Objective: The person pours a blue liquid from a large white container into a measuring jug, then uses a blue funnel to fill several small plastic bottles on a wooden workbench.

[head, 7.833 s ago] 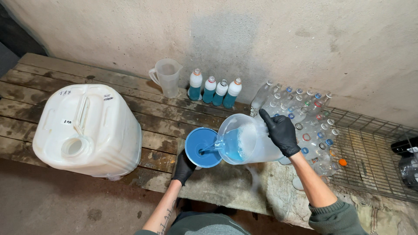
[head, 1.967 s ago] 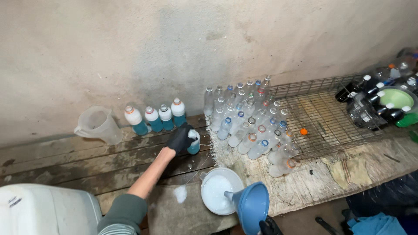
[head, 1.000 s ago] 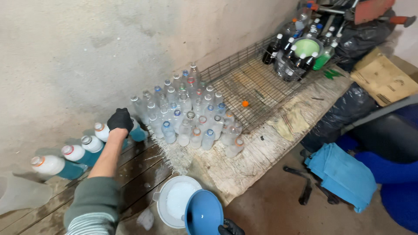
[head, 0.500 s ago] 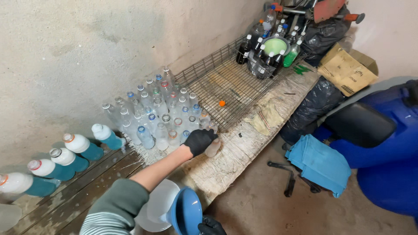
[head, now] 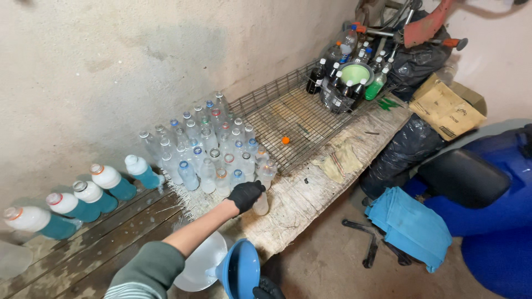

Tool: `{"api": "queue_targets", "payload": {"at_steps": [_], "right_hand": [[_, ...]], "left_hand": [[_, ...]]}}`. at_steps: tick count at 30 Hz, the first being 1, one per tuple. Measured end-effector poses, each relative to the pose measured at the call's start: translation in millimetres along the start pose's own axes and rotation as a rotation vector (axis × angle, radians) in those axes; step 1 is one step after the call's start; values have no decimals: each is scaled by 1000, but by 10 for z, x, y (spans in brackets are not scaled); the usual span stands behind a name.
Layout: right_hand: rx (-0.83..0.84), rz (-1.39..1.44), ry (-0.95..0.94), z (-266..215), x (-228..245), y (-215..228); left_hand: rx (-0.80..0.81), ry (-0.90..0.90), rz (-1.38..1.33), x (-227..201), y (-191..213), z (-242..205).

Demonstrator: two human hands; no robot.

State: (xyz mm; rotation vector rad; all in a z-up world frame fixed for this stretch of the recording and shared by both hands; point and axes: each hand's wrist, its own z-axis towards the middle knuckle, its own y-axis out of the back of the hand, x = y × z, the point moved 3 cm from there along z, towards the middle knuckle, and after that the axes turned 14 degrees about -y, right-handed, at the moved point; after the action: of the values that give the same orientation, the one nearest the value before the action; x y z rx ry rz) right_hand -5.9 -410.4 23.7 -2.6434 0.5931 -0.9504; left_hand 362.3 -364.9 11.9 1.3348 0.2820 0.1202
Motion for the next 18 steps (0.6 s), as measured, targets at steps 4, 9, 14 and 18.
{"api": "queue_targets", "payload": {"at_steps": [4, 9, 14, 18], "right_hand": [[-254, 450, 2, -142, 147, -273], [-236, 86, -79, -375, 563, -564], [142, -420, 82, 55, 894, -667], [169, -556, 128, -260, 1260, -1227]], "left_hand": [[-23, 308, -240, -256, 1428, -732], [-356, 531, -170, -529, 2565, -1922], [-575, 808, -97, -1115, 3196, -2912], [-845, 1026, 80, -1515, 2596, -3900]]}}
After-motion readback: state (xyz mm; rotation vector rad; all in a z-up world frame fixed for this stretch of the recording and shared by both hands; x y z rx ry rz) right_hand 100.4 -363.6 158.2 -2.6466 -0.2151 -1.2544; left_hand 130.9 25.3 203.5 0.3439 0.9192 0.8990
